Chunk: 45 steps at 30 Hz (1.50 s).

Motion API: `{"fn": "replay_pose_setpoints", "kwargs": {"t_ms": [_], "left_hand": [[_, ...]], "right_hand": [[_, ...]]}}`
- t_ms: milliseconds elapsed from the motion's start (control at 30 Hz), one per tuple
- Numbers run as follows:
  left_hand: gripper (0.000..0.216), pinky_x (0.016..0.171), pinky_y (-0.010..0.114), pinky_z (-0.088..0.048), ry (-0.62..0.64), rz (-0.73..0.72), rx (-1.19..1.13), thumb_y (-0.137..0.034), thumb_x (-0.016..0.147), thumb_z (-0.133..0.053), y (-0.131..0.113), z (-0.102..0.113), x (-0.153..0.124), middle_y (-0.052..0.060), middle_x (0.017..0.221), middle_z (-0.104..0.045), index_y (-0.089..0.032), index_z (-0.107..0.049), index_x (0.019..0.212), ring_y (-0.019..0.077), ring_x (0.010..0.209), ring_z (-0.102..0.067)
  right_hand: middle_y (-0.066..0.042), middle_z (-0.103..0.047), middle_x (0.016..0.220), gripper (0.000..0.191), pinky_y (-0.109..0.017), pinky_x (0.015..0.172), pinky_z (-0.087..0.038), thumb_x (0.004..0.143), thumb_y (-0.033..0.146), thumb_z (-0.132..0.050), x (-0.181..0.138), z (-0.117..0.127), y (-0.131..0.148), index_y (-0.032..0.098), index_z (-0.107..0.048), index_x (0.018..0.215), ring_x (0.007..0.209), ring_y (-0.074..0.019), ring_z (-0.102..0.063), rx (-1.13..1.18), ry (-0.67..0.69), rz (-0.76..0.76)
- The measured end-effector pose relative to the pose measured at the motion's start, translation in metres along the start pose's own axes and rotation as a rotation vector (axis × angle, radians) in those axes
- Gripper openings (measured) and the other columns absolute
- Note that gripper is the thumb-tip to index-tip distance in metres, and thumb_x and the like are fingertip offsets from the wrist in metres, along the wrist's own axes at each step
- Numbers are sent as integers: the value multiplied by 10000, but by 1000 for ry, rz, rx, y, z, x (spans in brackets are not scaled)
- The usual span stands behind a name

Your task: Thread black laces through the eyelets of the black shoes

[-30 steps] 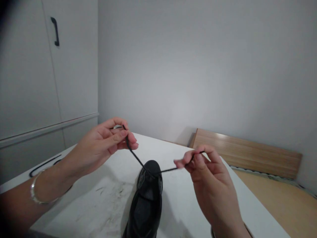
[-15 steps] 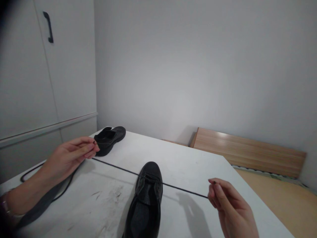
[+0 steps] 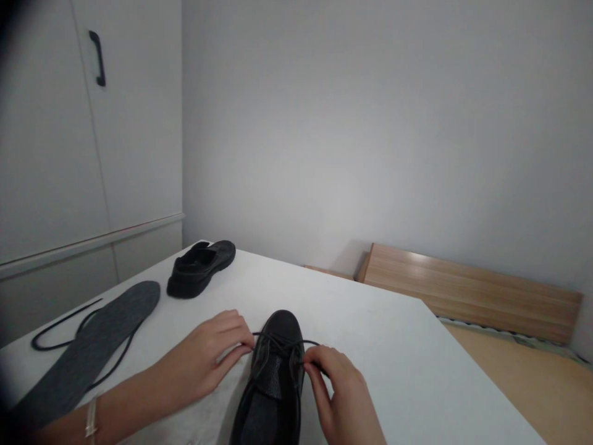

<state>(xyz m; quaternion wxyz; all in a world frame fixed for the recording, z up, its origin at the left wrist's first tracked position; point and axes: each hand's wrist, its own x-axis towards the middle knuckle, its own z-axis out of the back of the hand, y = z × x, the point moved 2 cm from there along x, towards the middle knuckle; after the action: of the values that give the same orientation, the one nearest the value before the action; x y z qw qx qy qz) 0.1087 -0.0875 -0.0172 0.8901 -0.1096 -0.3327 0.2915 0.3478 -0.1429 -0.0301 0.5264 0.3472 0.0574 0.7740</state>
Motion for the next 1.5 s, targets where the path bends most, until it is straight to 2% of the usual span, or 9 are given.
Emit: {"fn": "replay_pose_setpoints", "kwargs": {"t_ms": [333,533,733,800,900,1033,1167,1400,1500], "left_hand": [[196,846,365,-469,-18,60,-70,-36,904,-513,-5,-11,2,44,823,-660,-163,-649,843,198,823,-588],[190,776,345,-446,-89,51,40,-55,892,-628,-3,-13,4,43,890,-670,-200,-729,822,223,892,-575],[213,750,292,-496,45,103,-8,-43,935,-581,-10,-15,2,32,883,-722,-187,-711,1021,195,838,-649],[197,779,325,-521,105,151,11,-115,963,-573,-20,-13,2,41,926,-727,-205,-690,1093,220,879,-666],[153,806,418,-552,206,172,108,-269,964,-599,-38,-7,7,72,966,-717,-205,-684,1074,286,930,-664],[220,887,479,-556,348,117,307,-114,906,-560,-57,-3,20,137,1012,-725,-138,-687,1083,319,978,-672],[199,929,477,-550,487,73,465,-46,848,-613,-64,-11,33,220,984,-743,-35,-729,1009,346,985,-698],[163,826,419,-576,383,111,529,19,852,-613,-63,-25,44,217,938,-755,-43,-737,939,327,918,-726],[167,785,405,-570,358,141,534,16,862,-599,-63,-26,43,200,929,-748,-63,-723,942,311,892,-720]], "right_hand": [[-61,-617,944,176,-300,792,-545,992,178,-475,0,-5,-1,238,-625,921,905,-204,-647,-33,0,69],[-31,-639,897,194,-239,726,-541,999,147,-477,-2,-8,-2,243,-641,962,806,-163,-661,-20,20,74],[-29,-673,903,182,-256,709,-577,1009,249,-500,-3,-4,8,233,-574,1174,791,-167,-684,-68,78,99],[-56,-672,946,315,-301,691,-604,974,302,-559,-3,-4,14,212,-527,1273,792,-201,-694,-162,106,95],[-119,-657,1115,450,-382,752,-631,906,171,-561,2,-7,26,200,-509,1352,923,-264,-709,-322,221,83],[-131,-668,1137,520,-458,802,-627,786,-58,-463,18,-10,50,195,-659,1196,998,-312,-696,-530,428,-64],[-133,-688,1121,488,-472,846,-615,816,-99,-420,31,-9,70,169,-708,1104,1016,-313,-690,-637,515,-168],[-138,-689,1091,448,-467,823,-617,858,-82,-448,29,-8,69,162,-712,1126,994,-313,-692,-659,504,-168],[-146,-676,1074,398,-509,798,-609,864,-53,-473,27,-10,63,165,-726,1080,969,-336,-684,-623,425,-126]]}}
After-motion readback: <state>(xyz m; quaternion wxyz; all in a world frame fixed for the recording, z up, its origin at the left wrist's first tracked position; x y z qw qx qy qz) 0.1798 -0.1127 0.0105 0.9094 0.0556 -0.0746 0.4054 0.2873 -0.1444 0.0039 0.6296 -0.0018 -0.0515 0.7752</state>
